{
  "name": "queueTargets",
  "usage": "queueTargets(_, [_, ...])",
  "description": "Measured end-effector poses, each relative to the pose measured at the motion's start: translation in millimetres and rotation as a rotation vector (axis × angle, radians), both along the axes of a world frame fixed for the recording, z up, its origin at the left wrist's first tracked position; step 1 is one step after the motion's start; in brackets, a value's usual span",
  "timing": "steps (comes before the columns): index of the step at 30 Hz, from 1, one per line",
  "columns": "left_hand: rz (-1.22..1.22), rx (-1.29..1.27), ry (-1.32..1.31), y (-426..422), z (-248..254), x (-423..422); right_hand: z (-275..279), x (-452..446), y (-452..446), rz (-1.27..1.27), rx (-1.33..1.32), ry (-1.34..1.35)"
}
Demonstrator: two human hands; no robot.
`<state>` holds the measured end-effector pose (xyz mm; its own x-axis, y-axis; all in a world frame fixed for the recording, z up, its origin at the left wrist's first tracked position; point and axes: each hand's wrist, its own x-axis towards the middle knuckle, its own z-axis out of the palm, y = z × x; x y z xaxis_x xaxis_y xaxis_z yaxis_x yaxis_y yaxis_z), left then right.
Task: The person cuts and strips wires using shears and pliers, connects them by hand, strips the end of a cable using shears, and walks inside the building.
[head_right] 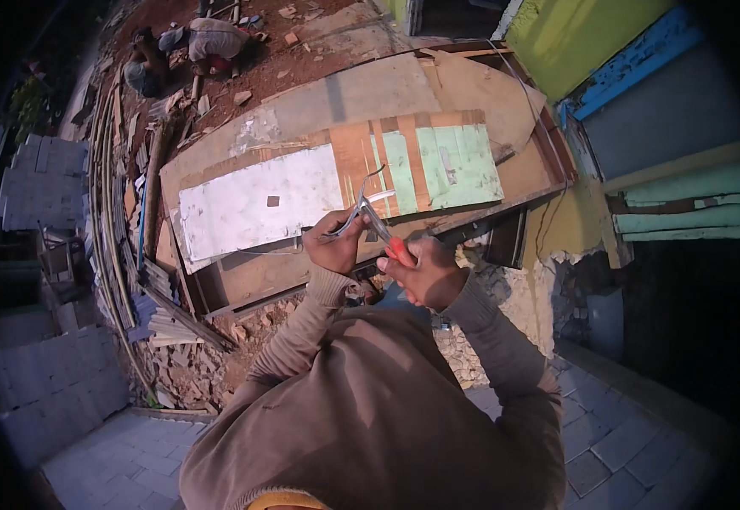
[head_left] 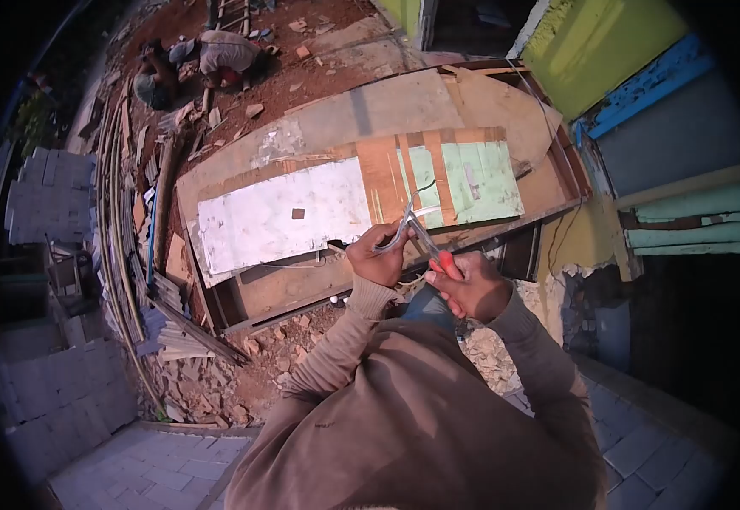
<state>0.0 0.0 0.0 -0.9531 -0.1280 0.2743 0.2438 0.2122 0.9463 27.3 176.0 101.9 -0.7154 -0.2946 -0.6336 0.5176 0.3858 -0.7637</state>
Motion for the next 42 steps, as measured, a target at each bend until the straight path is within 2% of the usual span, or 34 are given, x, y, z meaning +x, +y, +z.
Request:
queueTargets(2, [0.012, 0.195, -0.104, 2, 2, -1, 0, 1, -3, -0.132, -0.106, -0.036])
queueTargets(3, [0.01, 0.178, -0.097, 0, 0, -4, -2, -1, -4, -0.133, -0.123, -0.03])
queueTargets(5, [0.008, 0.346, -0.12, 1, -6, 5, 1, 6, -2, -0.13, -0.174, -0.04])
queueTargets(12, [-0.02, 0.363, -0.214, 3, 23, -3, -6, 3, 3, -0.149, -0.26, -0.046])
queueTargets(15, [-0.133, 0.317, -0.175, -4, 46, -6, -11, 4, 5, -0.13, -0.209, -0.02])
queueTargets(17, [-0.32, 0.175, -0.243, -12, 48, -10, -15, 5, 6, 0.031, 0.041, 0.382])
queueTargets(18, [-0.37, -0.097, -0.042, -18, 43, -15, -21, 6, 6, 0.027, 0.042, 0.383])
queueTargets(20, [-0.386, -0.065, -0.037, -23, 33, -22, -33, 8, 6, 0.13, 0.259, 0.858])
queueTargets(21, [-0.4, -0.032, -0.032, -24, 32, -23, -32, 9, 4, 0.126, 0.259, 0.858])
queueTargets(22, [-0.39, 0.142, -0.078, -22, 30, -24, -30, 11, 1, 0.119, 0.306, 0.845])
queueTargets(23, [-0.392, 0.14, -0.08, -20, 29, -22, -28, 12, -2, 0.113, 0.353, 0.831])
queueTargets(24, [-0.356, 0.319, -0.178, -16, 35, -20, -26, 11, -3, 0.111, 0.352, 0.83])
queueTargets(25, [-0.315, 0.498, -0.277, -12, 40, -18, -25, 10, -4, 0.024, 0.154, 0.538])
queueTargets(26, [-0.315, 0.496, -0.279, -10, 43, -16, -23, 9, -5, -0.06, -0.042, 0.243])
queueTargets(27, [-0.307, 0.642, -0.312, -8, 45, -15, -21, 9, -6, -0.062, -0.044, 0.242])
queueTargets(28, [-0.298, 0.79, -0.345, -6, 46, -15, -18, 9, -7, -0.158, -0.231, 0.092])
queueTargets(29, [-0.299, 0.789, -0.348, -6, 44, -15, -17, 9, -7, -0.255, -0.419, -0.059])
queueTargets(33, [-0.356, 0.998, -0.316, -8, 37, -20, -27, 12, -6, -0.307, -0.517, -0.116])
queueTargets(35, [-0.378, 1.062, -0.314, -6, 35, -22, -43, 14, -6, -0.071, 0.105, 0.372])
queueTargets(36, [-0.337, 1.038, -0.328, -2, 35, -22, -36, 15, -8, -0.073, 0.106, 0.37])
queueTargets(38, [-0.298, 1.016, -0.343, 5, 32, -23, -21, 15, -12, 0.052, 0.502, 0.698])
queueTargets(42, [-0.263, 1.017, -0.287, 17, 27, -25, -28, 15, -4, 0.02, 0.553, 0.719])
